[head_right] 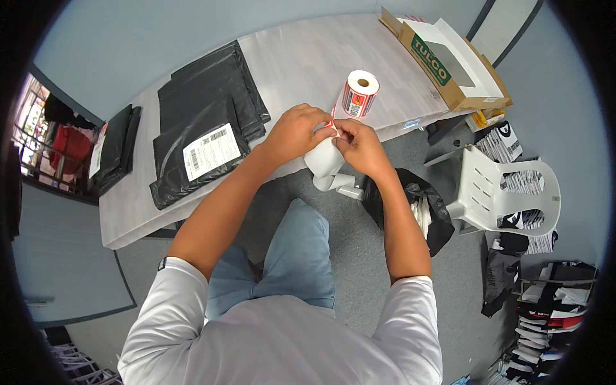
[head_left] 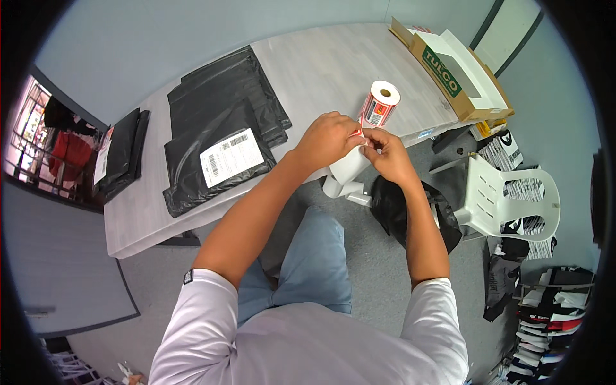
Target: The person packs folded clothing items into black poly mailers, seals them, and applies shipping labels. They repeat this process for multiple items, including a white t-shirt, placing the finished packages on a table.
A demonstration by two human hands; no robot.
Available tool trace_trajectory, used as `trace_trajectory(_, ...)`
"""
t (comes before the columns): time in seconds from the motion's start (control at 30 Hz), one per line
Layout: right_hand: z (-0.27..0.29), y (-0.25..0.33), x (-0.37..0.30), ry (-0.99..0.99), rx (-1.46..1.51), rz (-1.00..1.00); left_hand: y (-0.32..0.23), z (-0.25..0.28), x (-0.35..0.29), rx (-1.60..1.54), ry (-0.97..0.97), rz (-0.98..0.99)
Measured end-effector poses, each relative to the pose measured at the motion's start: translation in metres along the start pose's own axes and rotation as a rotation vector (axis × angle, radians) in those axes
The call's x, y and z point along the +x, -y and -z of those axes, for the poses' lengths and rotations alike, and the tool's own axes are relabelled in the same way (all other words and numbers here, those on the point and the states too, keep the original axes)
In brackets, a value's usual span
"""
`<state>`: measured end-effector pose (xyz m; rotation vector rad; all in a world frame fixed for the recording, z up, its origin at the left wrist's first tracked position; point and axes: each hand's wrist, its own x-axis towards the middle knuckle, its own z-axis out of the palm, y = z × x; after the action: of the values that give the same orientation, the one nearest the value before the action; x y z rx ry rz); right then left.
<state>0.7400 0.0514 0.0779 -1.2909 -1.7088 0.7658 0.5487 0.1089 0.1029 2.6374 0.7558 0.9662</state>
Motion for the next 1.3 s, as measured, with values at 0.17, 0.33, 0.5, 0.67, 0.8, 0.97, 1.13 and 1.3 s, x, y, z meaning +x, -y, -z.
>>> trace_trajectory(0.17, -0.002, 0.012, 0.001, -0.033, 0.010, 0.005, 0.004, -0.005, -0.001, -0.002, -0.053, -0.022)
trace_trajectory(0.33, 0.009, 0.017, 0.004, -0.035, -0.013, 0.006, 0.004, -0.005, 0.001, -0.199, -0.077, 0.101)
trace_trajectory(0.5, 0.017, 0.016, 0.002, -0.040, -0.016, -0.013, 0.012, -0.015, -0.001, -0.526, -0.112, 0.369)
trace_trajectory(0.67, 0.031, -0.001, -0.004, -0.065, 0.035, -0.105, 0.059, -0.012, -0.009, -0.570, -0.429, 0.558)
trace_trajectory(0.8, 0.032, -0.008, -0.017, -0.093, 0.076, -0.188, 0.045, 0.010, -0.015, -0.498, -0.325, 0.475)
trace_trajectory(0.97, 0.015, -0.001, -0.010, -0.023, 0.141, -0.102, 0.000, -0.013, -0.004, -0.413, -0.086, 0.263)
trace_trajectory(1.13, 0.011, 0.001, -0.008, -0.014, 0.182, -0.050, 0.003, -0.015, 0.001, -0.620, 0.005, 0.438)
trace_trajectory(1.3, 0.020, 0.000, -0.011, -0.015, 0.222, -0.094, 0.007, -0.009, 0.001, -0.815, -0.049, 0.497)
